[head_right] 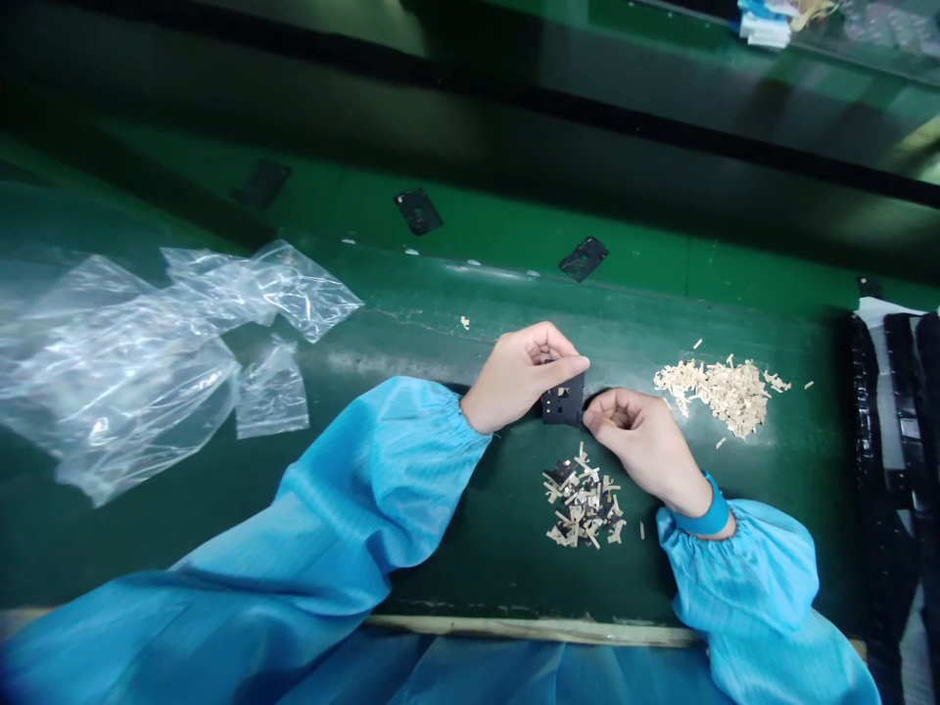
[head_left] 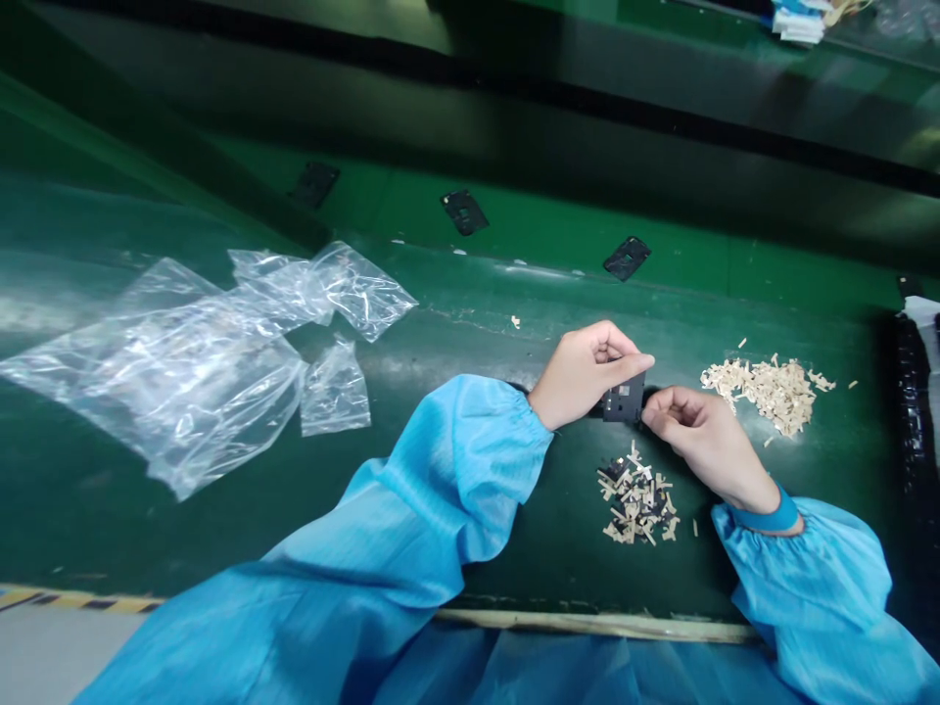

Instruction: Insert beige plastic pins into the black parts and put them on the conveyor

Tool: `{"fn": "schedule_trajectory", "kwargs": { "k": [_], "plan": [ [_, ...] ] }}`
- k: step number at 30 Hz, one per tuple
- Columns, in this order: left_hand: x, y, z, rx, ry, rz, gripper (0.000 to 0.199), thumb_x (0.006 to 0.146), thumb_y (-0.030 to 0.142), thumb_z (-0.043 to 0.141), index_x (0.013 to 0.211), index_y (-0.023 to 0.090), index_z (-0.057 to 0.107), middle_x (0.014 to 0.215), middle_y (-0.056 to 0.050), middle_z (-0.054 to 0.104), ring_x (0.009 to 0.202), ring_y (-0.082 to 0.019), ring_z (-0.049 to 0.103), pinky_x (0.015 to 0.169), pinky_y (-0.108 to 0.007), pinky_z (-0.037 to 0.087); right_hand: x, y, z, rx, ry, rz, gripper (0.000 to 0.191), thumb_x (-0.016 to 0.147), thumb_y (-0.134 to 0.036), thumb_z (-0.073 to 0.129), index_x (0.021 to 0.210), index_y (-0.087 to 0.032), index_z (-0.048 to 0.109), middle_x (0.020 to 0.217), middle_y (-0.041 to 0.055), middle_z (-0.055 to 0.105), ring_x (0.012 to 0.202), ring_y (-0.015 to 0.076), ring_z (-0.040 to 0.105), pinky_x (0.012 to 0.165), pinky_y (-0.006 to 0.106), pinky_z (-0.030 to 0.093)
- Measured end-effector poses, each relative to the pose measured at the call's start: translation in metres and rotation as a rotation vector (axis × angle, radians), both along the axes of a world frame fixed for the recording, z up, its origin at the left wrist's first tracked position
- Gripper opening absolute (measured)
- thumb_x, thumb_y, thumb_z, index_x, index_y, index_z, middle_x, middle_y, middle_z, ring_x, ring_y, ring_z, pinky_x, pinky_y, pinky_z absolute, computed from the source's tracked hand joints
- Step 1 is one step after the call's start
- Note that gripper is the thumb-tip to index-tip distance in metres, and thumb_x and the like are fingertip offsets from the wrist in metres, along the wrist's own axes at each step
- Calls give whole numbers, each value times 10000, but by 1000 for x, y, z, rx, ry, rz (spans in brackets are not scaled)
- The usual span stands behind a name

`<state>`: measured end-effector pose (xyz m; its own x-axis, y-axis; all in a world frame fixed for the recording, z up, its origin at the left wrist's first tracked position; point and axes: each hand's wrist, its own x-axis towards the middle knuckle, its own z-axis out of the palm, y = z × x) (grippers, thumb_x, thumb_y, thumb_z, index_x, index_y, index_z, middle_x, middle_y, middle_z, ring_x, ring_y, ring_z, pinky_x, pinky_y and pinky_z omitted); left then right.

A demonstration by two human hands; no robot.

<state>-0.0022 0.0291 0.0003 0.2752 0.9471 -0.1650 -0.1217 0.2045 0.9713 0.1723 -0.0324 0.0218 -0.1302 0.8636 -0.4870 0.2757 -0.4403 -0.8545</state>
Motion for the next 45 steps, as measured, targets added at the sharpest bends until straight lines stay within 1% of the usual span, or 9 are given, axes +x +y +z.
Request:
{"fn": "schedule_trajectory", "kwargs": {
  "k": [7,17,26,31,34,37,40,43,45],
  "plan": [
    [2,-5,-1,-2,-14,54,348,703,429,833,703,171,600,613,36,614,550,-94,549,548,-228,449,-2,-1,0,6,59,-8,340,771,-486,759,772,-164,650,603,-50,481,535,90,354,502,241,274],
    [3,-12,-4,-55,-88,99,469,690,569,818,694,184,549,598,51,570,508,-80,499,501,-214,403,-6,-12,5,-19,254,-77,381,789,-511,800,750,-185,609,574,-72,440,497,73,275,452,235,188],
    [5,-21,-4,-121,-211,23,539,686,638,805,706,188,510,587,63,507,494,-72,448,479,-207,354,-11,-20,-6,-255,739,15,343,799,-428,817,791,-208,554,482,-112,427,413,55,251,427,218,181],
    [6,-26,-3,-70,-171,38,536,705,633,797,713,181,510,619,60,505,516,-65,450,495,-194,380,-17,-21,-6,-286,771,-34,371,790,-468,806,787,-219,531,509,-102,446,414,59,270,421,211,207],
    [6,-26,-3,-67,-52,60,492,770,639,738,783,187,543,621,62,503,478,-65,437,428,-186,357,-17,-18,-7,-203,664,-134,397,826,-517,759,744,-221,508,486,-97,433,406,66,275,417,220,197],
    [5,-22,-4,-126,-9,85,466,824,622,691,1001,200,606,637,66,507,436,-71,430,344,-181,335,-12,-13,-12,-33,516,-263,360,876,-536,708,802,-208,578,524,-82,458,417,75,313,417,227,228],
    [5,-17,-3,-161,-86,99,534,793,560,749,1174,202,640,754,33,574,550,-88,536,427,-188,497,-3,-8,-19,161,343,-357,345,905,-543,675,866,-205,619,572,-65,496,440,89,375,428,234,284],
    [4,-14,-1,-202,-123,100,453,731,502,816,1022,174,701,876,-11,619,724,-107,603,563,-186,587,4,-4,-23,308,180,-397,335,895,-542,685,882,-214,617,557,-65,489,460,109,410,446,243,324],
    [3,-13,0,-229,-127,101,415,705,491,835,910,161,691,858,-13,619,742,-110,606,555,-171,584,7,-3,-24,409,97,-423,310,886,-514,704,908,-215,627,584,-58,503,485,117,433,466,251,347]
  ]
}}
